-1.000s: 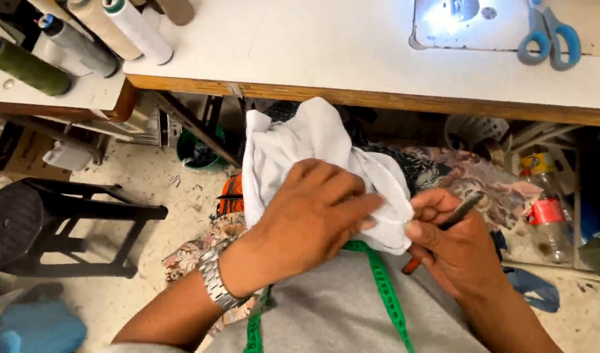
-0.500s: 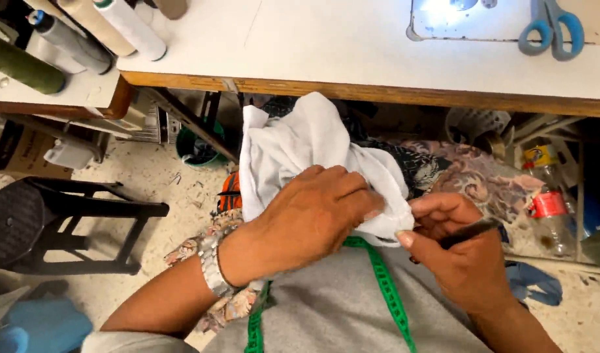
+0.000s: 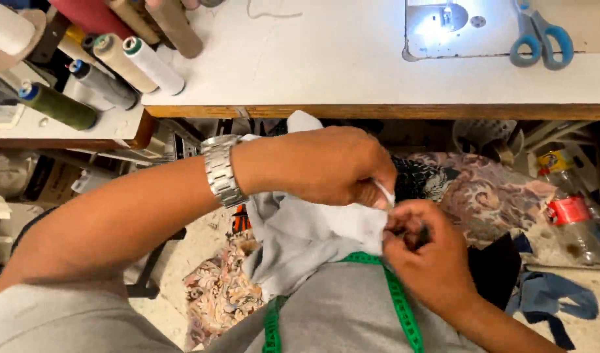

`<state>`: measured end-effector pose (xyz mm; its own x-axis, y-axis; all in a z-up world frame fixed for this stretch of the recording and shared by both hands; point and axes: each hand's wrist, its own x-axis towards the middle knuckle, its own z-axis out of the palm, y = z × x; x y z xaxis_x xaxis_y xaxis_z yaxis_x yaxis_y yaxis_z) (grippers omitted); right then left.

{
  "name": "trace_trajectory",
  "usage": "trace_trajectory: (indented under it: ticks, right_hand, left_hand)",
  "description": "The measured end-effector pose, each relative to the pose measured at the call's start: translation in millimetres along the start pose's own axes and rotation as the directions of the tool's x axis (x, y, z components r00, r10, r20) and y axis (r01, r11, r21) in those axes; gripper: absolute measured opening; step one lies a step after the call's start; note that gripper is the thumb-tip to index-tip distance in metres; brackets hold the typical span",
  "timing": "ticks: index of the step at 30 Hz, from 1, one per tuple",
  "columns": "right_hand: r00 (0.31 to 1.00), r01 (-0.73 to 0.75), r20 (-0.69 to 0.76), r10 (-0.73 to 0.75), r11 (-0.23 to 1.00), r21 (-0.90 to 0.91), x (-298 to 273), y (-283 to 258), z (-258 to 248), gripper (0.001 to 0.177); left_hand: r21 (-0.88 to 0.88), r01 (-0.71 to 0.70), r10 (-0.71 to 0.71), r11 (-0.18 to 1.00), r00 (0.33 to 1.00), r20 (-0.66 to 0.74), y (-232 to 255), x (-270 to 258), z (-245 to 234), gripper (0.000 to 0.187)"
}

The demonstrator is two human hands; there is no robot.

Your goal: Trimming loose threads from a white garment using a seam ripper or small snips

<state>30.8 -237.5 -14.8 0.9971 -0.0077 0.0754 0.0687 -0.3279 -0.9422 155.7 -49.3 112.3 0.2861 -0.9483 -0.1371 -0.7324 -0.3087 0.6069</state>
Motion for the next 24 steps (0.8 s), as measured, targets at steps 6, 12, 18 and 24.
trace_trajectory:
  ticks: [6,12,18,24]
  right_hand:
    - [0.995,-0.059,0.091,0.036,0.964,0.26,2.3,-19.2,2.0,0.022]
    - [0.996,-0.011,-0.09,0.004,0.997,-0.082,21.4,-33.4,11.2,0.033]
    - [0.943,0.272,-0.177,-0.282,0.959,-0.081,68.3,-40.5,-30.3,0.016]
    - [0.948,0.212,0.271,-0.169,0.968,-0.138,86.8,-40.3,-46.3,0.027]
  left_hand:
    - [0.483,0.121,0.076,0.867,0.926,-0.369,21.8,-22.8,9.8,0.018]
    - [0.429,0.097,0.141,0.898,0.86,-0.491,37.1,-36.4,10.8,0.015]
    - [0.347,0.174,0.125,0.922,0.711,-0.691,37.7,-44.7,26.3,0.037]
    - [-0.371,0.273,-0.45,0.888,0.686,-0.571,57.9,-64.0,71.4,0.026]
